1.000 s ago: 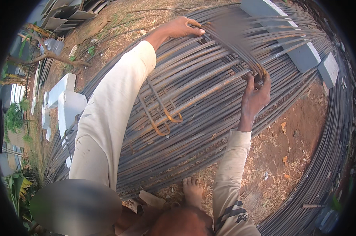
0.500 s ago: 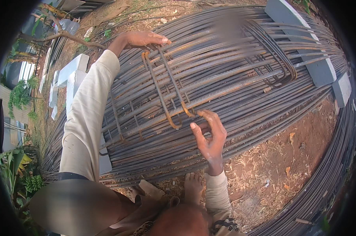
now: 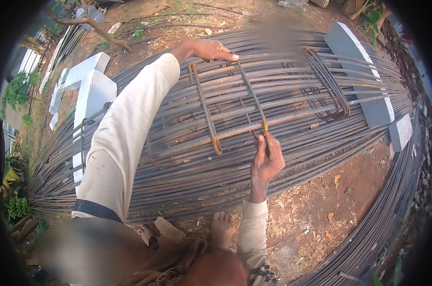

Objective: The person picks up U-shaped metal rods, stacks them, and places them onto a larger grid of parallel rods. They adjust the placement of the U-shaped pieces to align with the grid structure.

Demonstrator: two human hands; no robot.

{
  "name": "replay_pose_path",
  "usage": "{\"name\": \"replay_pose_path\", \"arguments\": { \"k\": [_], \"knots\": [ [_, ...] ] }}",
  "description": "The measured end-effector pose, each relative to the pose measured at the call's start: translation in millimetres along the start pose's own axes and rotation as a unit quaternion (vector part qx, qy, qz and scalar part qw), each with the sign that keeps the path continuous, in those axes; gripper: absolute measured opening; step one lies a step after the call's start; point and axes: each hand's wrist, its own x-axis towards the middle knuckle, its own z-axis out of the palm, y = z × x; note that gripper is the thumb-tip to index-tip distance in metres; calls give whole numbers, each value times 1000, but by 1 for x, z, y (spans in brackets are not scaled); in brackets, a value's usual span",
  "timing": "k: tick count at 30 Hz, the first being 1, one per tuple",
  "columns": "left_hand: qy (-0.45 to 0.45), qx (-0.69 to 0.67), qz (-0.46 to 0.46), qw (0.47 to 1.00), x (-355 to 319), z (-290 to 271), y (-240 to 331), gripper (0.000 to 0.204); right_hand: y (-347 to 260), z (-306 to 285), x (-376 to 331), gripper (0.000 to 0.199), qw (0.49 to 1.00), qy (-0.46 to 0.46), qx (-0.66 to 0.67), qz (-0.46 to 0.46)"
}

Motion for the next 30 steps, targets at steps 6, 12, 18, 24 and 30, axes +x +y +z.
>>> {"name": "replay_pose_path", "arguments": {
  "k": [6,12,18,24,30],
  "knots": [
    [58,18,48,997,37,10,27,126,23,-13,30,16,999,36,14,-10],
    [56,-3,65,996,32,12,16,120,29,-16,30,21,999,21,29,20],
    [14,-87,60,994,1,7,2,92,16,-21,38,40,983,60,111,134],
    [112,-41,108,987,23,17,1,92,6,-11,81,41,896,-48,346,273],
    [71,-60,151,984,22,14,33,71,10,-24,89,24,882,-43,375,282]
  ]
}}
